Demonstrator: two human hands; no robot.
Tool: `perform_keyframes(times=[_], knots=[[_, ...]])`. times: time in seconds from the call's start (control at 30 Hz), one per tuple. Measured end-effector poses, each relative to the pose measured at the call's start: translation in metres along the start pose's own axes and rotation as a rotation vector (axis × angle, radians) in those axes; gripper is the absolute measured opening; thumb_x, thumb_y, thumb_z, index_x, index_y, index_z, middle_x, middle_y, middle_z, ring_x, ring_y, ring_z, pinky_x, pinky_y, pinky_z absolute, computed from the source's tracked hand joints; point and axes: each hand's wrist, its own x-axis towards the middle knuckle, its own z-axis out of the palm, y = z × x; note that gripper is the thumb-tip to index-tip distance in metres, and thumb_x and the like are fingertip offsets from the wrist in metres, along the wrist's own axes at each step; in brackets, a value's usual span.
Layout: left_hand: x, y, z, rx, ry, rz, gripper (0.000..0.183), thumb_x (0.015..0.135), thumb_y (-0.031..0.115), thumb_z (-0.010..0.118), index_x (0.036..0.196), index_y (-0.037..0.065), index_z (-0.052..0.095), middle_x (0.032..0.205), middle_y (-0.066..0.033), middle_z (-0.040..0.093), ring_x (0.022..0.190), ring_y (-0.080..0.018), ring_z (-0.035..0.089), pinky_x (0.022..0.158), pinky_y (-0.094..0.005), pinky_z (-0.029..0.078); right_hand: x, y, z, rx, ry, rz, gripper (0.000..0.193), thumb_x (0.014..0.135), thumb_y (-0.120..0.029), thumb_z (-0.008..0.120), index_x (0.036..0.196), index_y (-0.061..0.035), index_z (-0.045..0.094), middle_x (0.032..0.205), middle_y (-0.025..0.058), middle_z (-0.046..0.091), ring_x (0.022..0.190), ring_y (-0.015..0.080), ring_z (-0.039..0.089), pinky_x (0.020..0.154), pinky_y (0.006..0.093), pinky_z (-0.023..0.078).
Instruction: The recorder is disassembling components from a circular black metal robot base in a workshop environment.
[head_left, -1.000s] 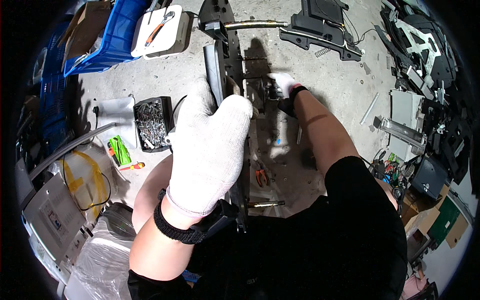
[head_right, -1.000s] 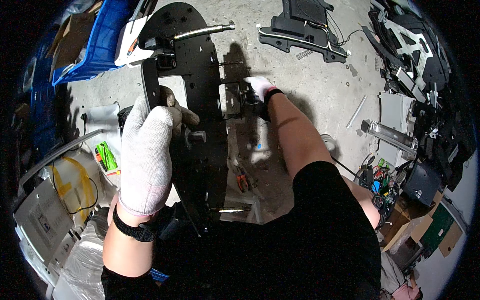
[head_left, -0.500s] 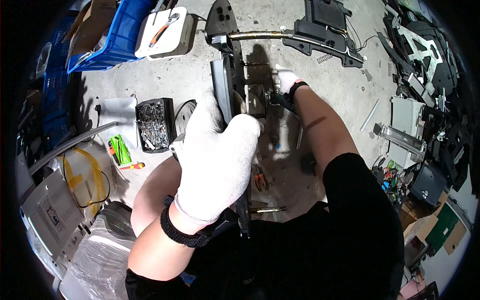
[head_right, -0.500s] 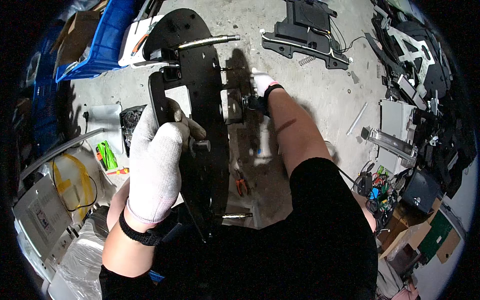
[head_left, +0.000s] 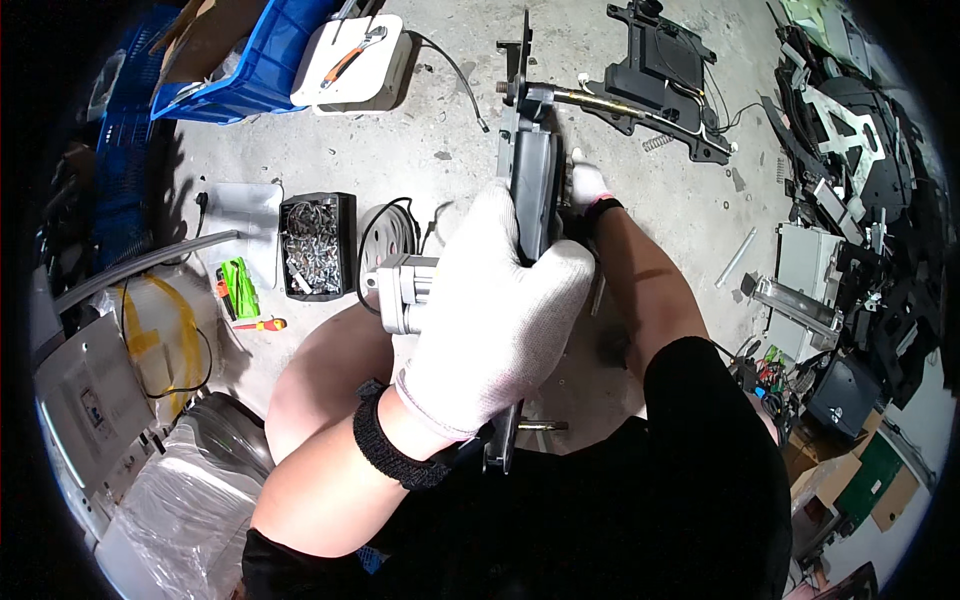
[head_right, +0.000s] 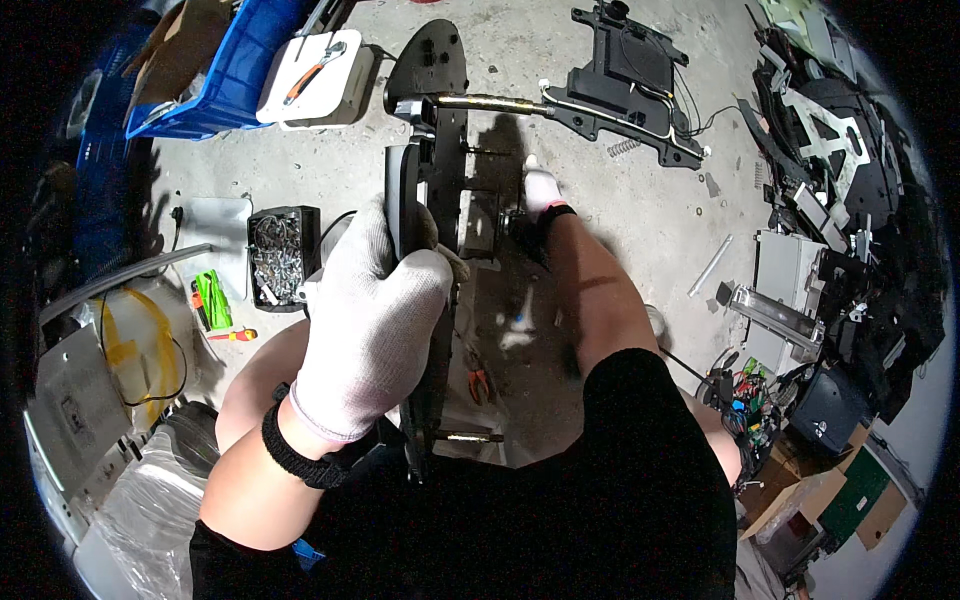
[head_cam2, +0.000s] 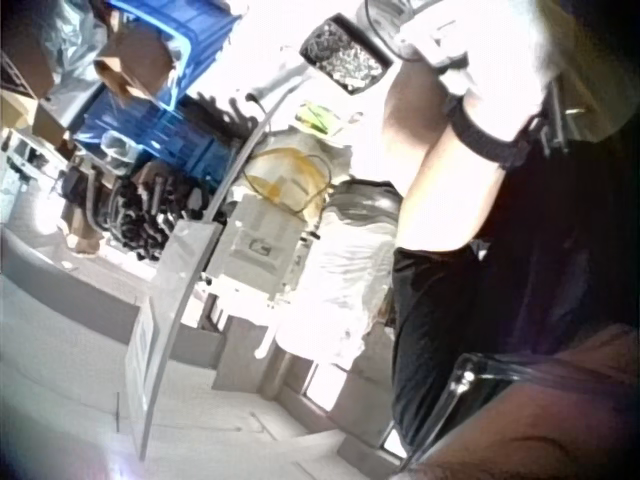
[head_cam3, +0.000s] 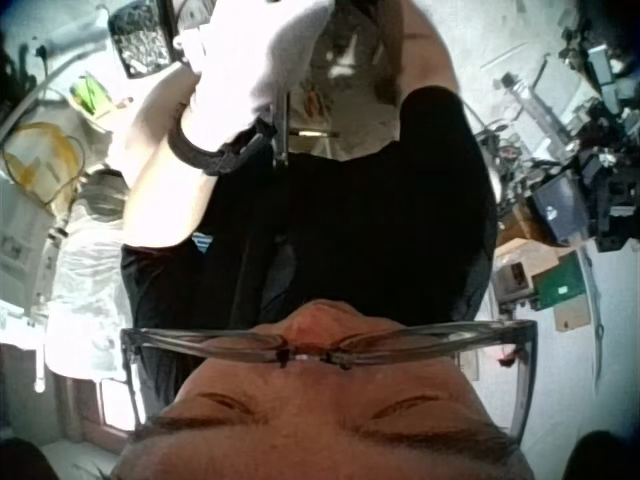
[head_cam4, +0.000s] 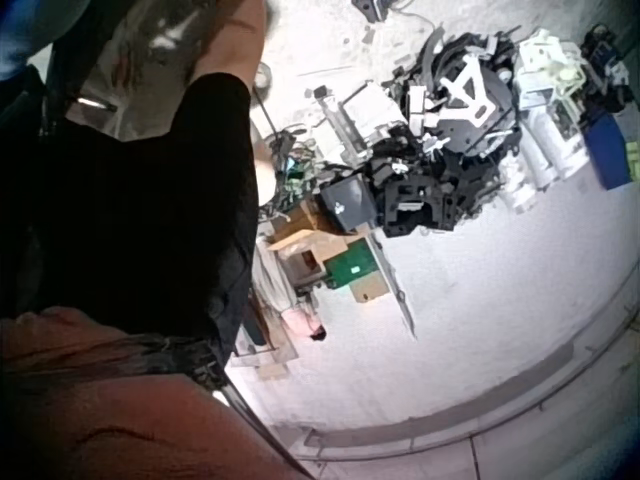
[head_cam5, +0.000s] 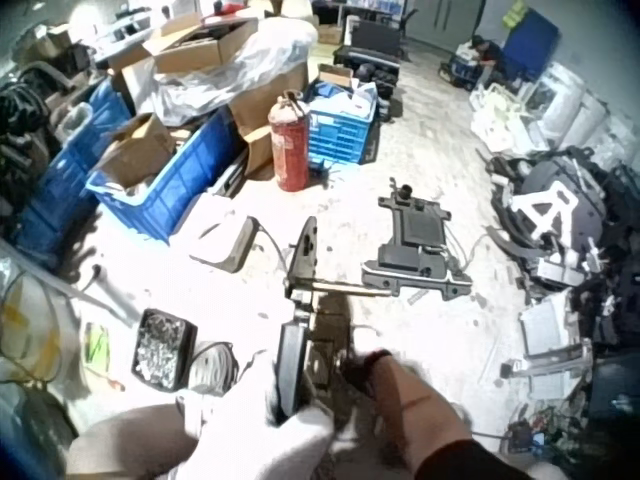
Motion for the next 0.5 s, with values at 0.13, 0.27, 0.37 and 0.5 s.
perform_keyframes(times=[0.13,0.27,0.37,0.5], knots=[[0.015,-0.005,0.012,-0.038,-0.071,0.053,0.020,0.090,0.013,0.062,0.100,-0.004,0.060,0.081,-0.0129,0.063,0.072,-0.0177,0.063,0.067,-0.0322,0.054,-0.017,-0.021,-0.041,-0.242,0.085,-0.180,0.052,0.108,-0.055,0.038,0.104,-0.0091,0.064,0.091,0.0079,0.062,0.081,0.0218,0.055,0.074,0.0386,0.044],[0.022,-0.018,-0.014,0.296,0.005,0.230,0.023,0.093,0.019,0.063,0.092,-0.003,0.058,0.077,-0.0156,0.058,0.071,-0.0275,0.059,0.065,-0.0398,0.049,-0.090,-0.021,0.025,-0.344,0.108,-0.395,0.052,0.110,-0.041,0.041,0.119,0.0043,0.066,0.113,0.0122,0.071,0.103,0.0232,0.061,0.096,0.0360,0.046],[0.028,-0.013,0.004,0.136,-0.050,0.133,0.019,0.097,0.019,0.060,0.093,0.001,0.060,0.083,-0.0177,0.057,0.078,-0.0303,0.059,0.069,-0.0409,0.047,-0.093,0.019,-0.016,-0.336,0.250,-0.826,0.034,0.106,-0.026,0.052,0.111,0.0025,0.070,0.103,0.0051,0.069,0.093,0.0186,0.057,0.090,0.0341,0.046],[0.030,-0.015,-0.004,0.356,-0.097,0.260,0.017,0.098,0.019,0.058,0.097,0.003,0.062,0.086,-0.0168,0.056,0.078,-0.0287,0.058,0.069,-0.0408,0.047,-0.112,0.071,-0.016,-0.254,0.401,-0.874,0.017,0.093,-0.010,0.062,0.101,0.0042,0.065,0.103,0.0195,0.067,0.105,0.0341,0.061,0.092,0.0406,0.046]])
